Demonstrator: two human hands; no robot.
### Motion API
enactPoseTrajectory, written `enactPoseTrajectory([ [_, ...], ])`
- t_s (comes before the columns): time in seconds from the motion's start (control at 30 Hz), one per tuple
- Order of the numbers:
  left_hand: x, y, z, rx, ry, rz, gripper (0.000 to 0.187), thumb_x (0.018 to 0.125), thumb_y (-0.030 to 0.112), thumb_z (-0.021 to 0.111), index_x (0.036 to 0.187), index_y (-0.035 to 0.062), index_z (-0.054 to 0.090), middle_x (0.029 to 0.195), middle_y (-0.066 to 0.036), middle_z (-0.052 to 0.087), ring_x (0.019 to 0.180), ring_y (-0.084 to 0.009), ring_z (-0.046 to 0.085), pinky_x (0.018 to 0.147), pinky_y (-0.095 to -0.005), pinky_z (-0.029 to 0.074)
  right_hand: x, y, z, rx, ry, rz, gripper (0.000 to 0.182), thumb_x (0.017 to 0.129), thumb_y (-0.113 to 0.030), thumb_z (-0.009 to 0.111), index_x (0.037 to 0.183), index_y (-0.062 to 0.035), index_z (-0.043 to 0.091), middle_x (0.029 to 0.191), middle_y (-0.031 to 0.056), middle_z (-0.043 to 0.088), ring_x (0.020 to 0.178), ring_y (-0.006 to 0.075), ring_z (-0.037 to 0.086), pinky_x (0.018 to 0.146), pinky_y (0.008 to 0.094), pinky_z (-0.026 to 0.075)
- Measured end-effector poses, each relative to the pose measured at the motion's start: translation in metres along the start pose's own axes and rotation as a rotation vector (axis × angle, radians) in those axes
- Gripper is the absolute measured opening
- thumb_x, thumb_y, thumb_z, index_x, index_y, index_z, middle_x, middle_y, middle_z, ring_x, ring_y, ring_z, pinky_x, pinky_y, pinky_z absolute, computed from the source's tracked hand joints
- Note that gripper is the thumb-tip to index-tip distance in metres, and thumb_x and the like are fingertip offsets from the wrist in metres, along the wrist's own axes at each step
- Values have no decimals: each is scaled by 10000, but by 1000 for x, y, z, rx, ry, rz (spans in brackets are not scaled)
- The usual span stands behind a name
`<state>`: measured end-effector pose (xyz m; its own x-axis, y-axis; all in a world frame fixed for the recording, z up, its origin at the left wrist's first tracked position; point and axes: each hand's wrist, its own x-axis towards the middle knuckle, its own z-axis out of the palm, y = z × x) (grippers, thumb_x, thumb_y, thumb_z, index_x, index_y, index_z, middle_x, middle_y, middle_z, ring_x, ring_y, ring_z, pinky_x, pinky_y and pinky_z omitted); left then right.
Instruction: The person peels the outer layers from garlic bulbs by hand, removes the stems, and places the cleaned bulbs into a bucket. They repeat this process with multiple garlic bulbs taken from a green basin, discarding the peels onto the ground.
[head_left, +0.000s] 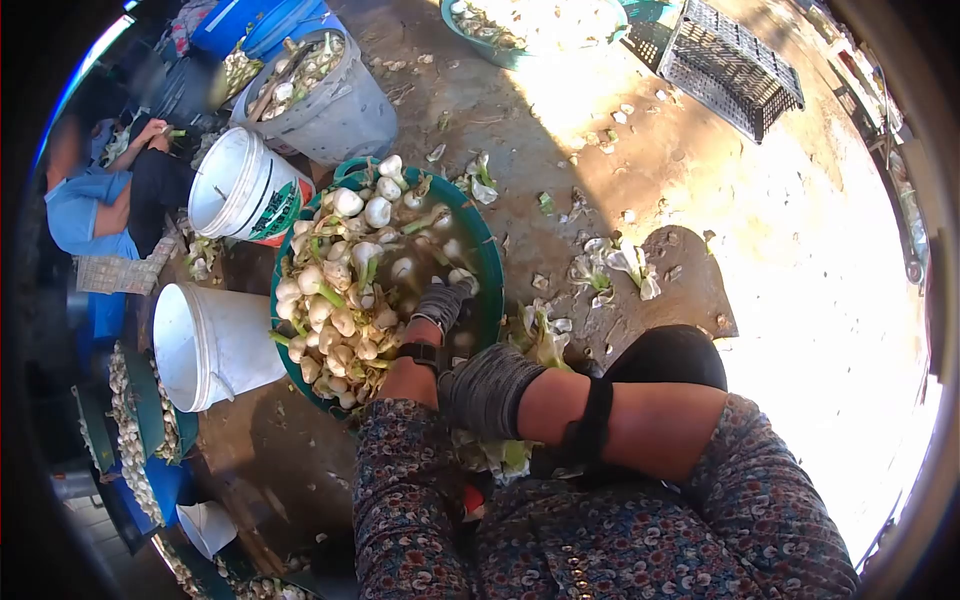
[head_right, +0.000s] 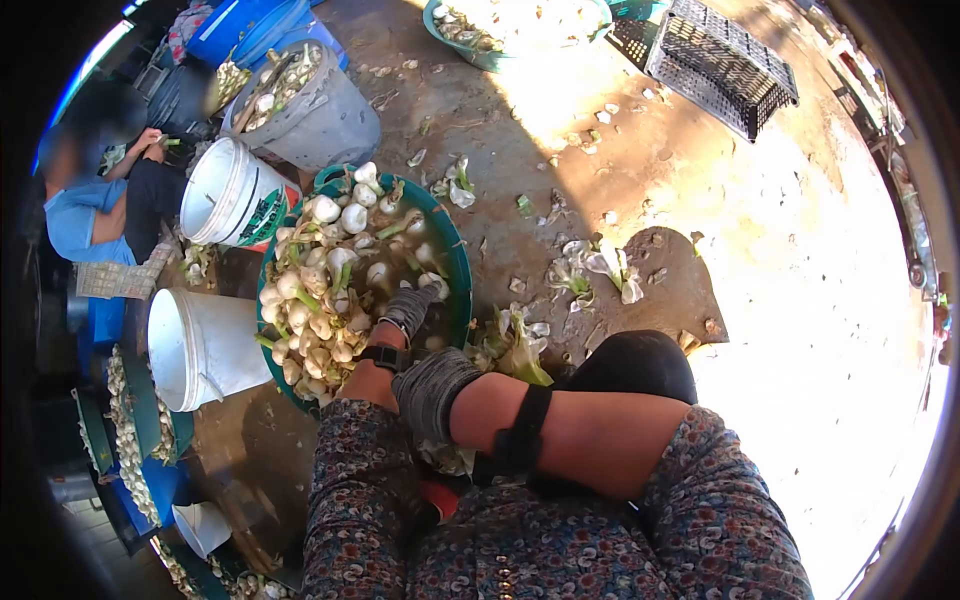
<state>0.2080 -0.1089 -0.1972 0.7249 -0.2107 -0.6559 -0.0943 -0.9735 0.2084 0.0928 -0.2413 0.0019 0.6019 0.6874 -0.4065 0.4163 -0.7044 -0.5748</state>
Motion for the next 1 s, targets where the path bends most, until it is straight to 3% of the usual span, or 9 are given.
enactPoseTrajectory([
  [0.07, -25, -18, -5, -1523, -3, -39, 495, 928, 235, 541, 1358, 19, 426, 1256, -164, 563, 1147, -267, 566, 954, -346, 468, -1, 2, -10, 6, -2, -25, 249, 724, -200, 677, 934, -67, 687, 856, 117, 700, 827, 311, 684, 674, 434, 534],
  [0.2, -116, -26, -41, -1563, 111, 243, 406, 922, 74, 512, 1322, 39, 454, 1213, -107, 563, 1080, -206, 586, 872, -317, 519, 0, 10, -22, -22, 254, 11, 202, 814, -240, 622, 897, -59, 660, 832, 160, 665, 792, 333, 660, 682, 434, 525],
  [0.27, -152, -29, -48, -1100, 476, 402, 397, 912, 28, 510, 1306, 32, 457, 1228, -115, 552, 1051, -212, 596, 844, -321, 538, 4, 10, -28, 65, 351, 62, 197, 836, -253, 625, 893, -68, 660, 839, 150, 665, 799, 333, 655, 691, 428, 523],
  [0.33, -186, -28, -50, -1242, 483, 372, 424, 887, 22, 516, 1306, 25, 452, 1203, -110, 560, 1051, -193, 582, 858, -308, 523, 4, 6, -32, 160, 681, 56, 200, 859, -281, 639, 888, -85, 662, 846, 137, 664, 799, 337, 647, 702, 414, 521],
  [0.43, -218, -39, -37, -1326, 529, 306, 484, 857, 51, 567, 1319, 16, 429, 1204, -124, 554, 1093, -191, 550, 909, -305, 482, 10, 1, -26, 283, 765, 16, 204, 852, -283, 655, 895, -84, 662, 824, 142, 657, 790, 339, 641, 700, 414, 520],
  [0.63, -265, -23, -33, -580, 888, 251, 495, 821, 116, 656, 1265, 13, 461, 1167, -162, 538, 1063, -297, 566, 904, -376, 477, 8, -28, -7, 269, 706, -36, 189, 838, -267, 666, 887, -85, 655, 786, 149, 638, 758, 340, 630, 688, 414, 509],
  [0.87, -289, -16, -32, -595, 926, 298, 468, 823, 64, 630, 1260, 22, 470, 1183, -164, 529, 1052, -296, 575, 891, -386, 483, 9, -43, 1, 245, 765, -78, 178, 795, -227, 624, 861, -64, 644, 747, 170, 644, 727, 352, 640, 678, 433, 509],
  [0.97, -294, -19, -34, -873, 832, 334, 436, 850, 40, 581, 1269, 11, 463, 1206, -158, 537, 1039, -265, 590, 891, -387, 487, 15, -37, 4, 415, 760, -66, 205, 788, -238, 623, 864, -49, 645, 755, 185, 644, 743, 358, 642, 687, 435, 511],
  [1.0, -296, -21, -31, -1196, 754, 359, 439, 863, 36, 558, 1288, 10, 451, 1209, -159, 540, 1040, -263, 593, 901, -384, 490, 20, -31, 3, 420, 760, -64, 205, 788, -238, 623, 864, -49, 645, 755, 185, 644, 743, 358, 642, 687, 435, 511],
])
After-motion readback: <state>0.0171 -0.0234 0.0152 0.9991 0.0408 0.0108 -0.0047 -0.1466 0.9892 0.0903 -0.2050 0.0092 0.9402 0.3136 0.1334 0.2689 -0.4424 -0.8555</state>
